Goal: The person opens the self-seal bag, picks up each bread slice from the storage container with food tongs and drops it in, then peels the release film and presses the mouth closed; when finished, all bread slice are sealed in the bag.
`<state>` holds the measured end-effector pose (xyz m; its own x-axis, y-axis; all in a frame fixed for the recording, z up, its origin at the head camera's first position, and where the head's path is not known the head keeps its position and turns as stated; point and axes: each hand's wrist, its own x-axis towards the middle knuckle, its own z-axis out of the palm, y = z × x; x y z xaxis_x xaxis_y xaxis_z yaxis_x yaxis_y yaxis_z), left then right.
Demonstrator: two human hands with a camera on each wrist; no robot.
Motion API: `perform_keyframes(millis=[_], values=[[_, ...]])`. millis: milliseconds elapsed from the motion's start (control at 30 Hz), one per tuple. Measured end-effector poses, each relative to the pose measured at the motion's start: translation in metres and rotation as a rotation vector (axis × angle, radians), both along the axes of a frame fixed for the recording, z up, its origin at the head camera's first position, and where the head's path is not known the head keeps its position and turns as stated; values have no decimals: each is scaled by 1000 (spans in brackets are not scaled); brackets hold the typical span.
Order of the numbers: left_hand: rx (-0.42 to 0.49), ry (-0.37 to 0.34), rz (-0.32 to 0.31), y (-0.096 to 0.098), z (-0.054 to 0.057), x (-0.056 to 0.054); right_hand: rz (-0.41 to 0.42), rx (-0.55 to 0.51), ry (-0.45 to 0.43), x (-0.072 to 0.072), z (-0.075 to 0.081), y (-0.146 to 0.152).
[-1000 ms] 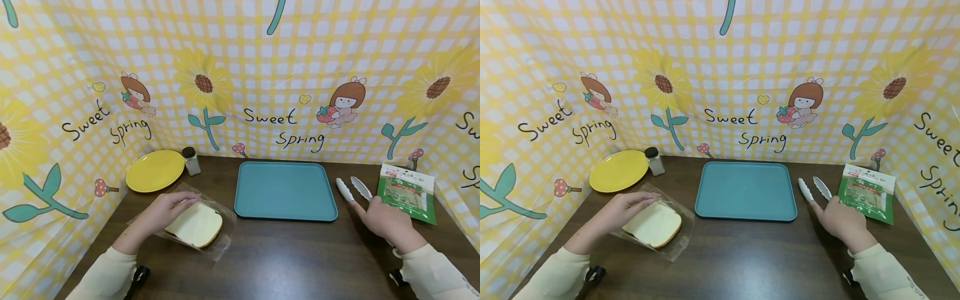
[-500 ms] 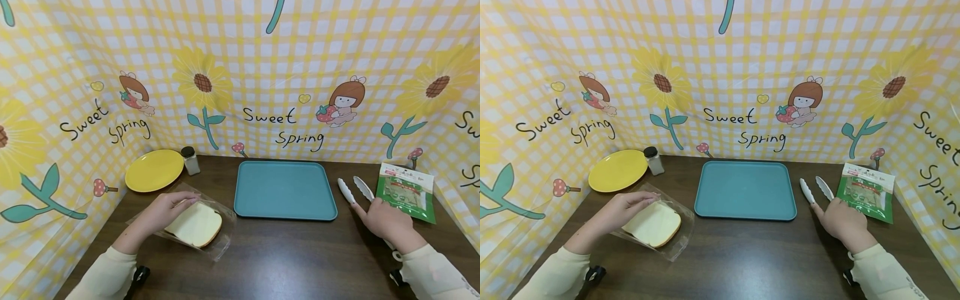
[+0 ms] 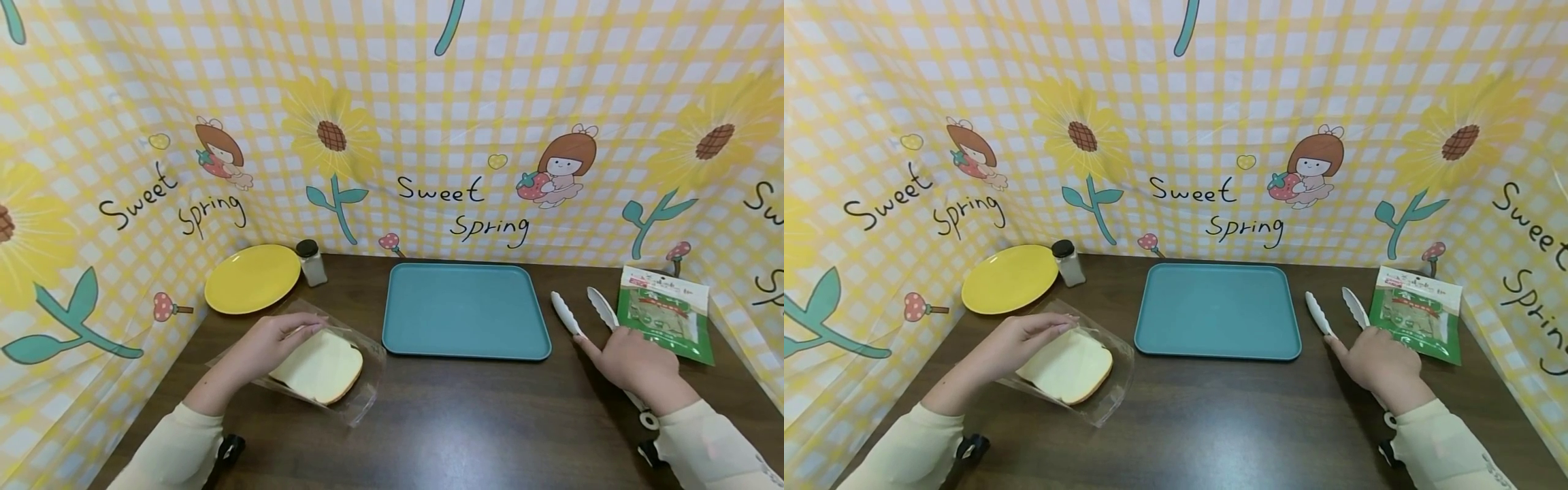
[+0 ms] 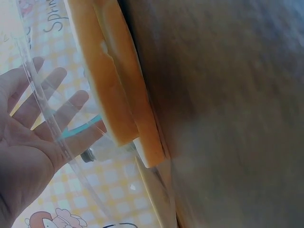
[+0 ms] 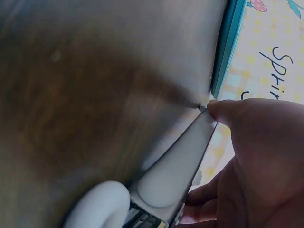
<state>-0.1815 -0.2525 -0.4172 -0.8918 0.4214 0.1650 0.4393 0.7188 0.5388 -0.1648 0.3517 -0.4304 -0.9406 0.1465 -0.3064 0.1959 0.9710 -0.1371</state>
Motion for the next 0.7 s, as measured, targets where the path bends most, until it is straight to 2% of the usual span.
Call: perform_keyframes(millis=[300,467,600,700], values=[[2,4,-1,0,-1,0,-4,21,-16,0,1,2],[1,6,-1,0,-1,-1,16,24,-60,-1,4,6],[2,6,-3,1,1,-1,23,22,-94,-2,11,8],[-1,4,-4,1,1,-1,22,15,-86,1,18,6]])
